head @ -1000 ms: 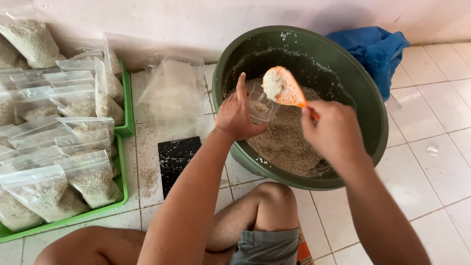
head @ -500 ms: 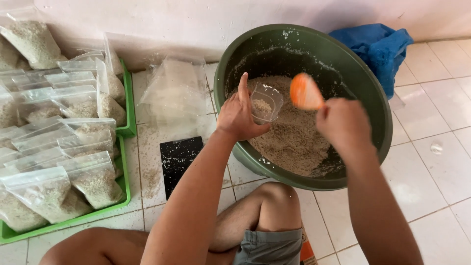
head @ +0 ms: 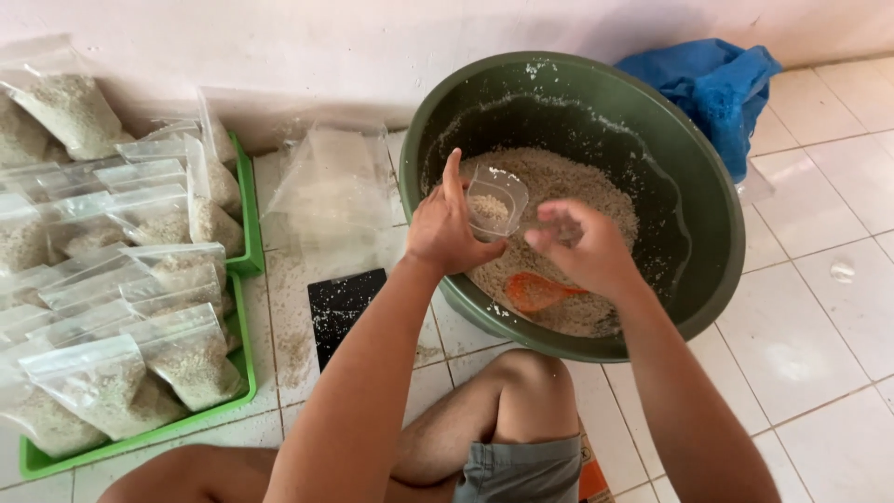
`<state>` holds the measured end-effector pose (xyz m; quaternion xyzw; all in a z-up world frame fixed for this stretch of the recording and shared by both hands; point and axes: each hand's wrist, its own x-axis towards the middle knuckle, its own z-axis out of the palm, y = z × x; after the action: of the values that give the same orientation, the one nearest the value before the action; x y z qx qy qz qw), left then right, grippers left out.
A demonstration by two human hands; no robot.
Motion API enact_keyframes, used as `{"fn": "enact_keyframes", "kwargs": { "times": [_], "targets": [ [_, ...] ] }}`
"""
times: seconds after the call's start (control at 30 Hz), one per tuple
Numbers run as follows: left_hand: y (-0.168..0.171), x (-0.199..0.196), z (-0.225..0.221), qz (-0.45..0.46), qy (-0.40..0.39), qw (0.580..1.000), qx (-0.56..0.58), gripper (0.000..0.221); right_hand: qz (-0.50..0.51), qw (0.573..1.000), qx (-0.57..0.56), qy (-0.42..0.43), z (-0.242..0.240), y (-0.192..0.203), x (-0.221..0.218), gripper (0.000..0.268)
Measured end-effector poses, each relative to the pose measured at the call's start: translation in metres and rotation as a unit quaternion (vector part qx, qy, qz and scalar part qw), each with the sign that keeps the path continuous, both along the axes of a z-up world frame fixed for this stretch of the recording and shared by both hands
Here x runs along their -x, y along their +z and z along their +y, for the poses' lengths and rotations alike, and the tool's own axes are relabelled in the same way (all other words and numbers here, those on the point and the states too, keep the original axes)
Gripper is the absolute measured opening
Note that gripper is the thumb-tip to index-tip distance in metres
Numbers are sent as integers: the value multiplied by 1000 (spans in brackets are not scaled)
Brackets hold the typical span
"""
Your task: Scooping grain from a large tub into small plastic bags, weighing them on a scale, and organizing them in a tray.
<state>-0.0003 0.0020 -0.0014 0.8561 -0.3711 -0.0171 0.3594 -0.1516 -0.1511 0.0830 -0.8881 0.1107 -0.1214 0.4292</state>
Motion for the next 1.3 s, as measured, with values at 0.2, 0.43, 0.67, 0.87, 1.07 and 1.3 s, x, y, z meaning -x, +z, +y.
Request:
{"fn": "enact_keyframes", "kwargs": {
  "times": [0.2, 0.43, 0.67, 0.87, 1.07, 1.3],
  "targets": [
    [10, 2, 3, 18, -12, 999, -42, 146, -132, 978, 157, -28, 32, -18, -24, 11],
    [24, 10, 26, 73, -56, 984, 154, 148, -175, 933, 297, -106, -12, -26, -43, 7],
    [3, 35, 110, 52, 70, 944, 318, 82, -264, 909, 318, -61, -34, 3, -29, 9],
    [20, 53, 131, 54, 87, 949, 297, 35, -305, 923, 233, -34, -11, 53, 4, 8],
    [96, 77, 125, 7, 23, 922, 386, 27, -327, 945, 17, 12, 54, 91, 21, 3],
    [90, 81, 188, 71, 92, 874, 471, 41, -301, 949, -77, 54, 140, 68, 18, 4]
  ]
}}
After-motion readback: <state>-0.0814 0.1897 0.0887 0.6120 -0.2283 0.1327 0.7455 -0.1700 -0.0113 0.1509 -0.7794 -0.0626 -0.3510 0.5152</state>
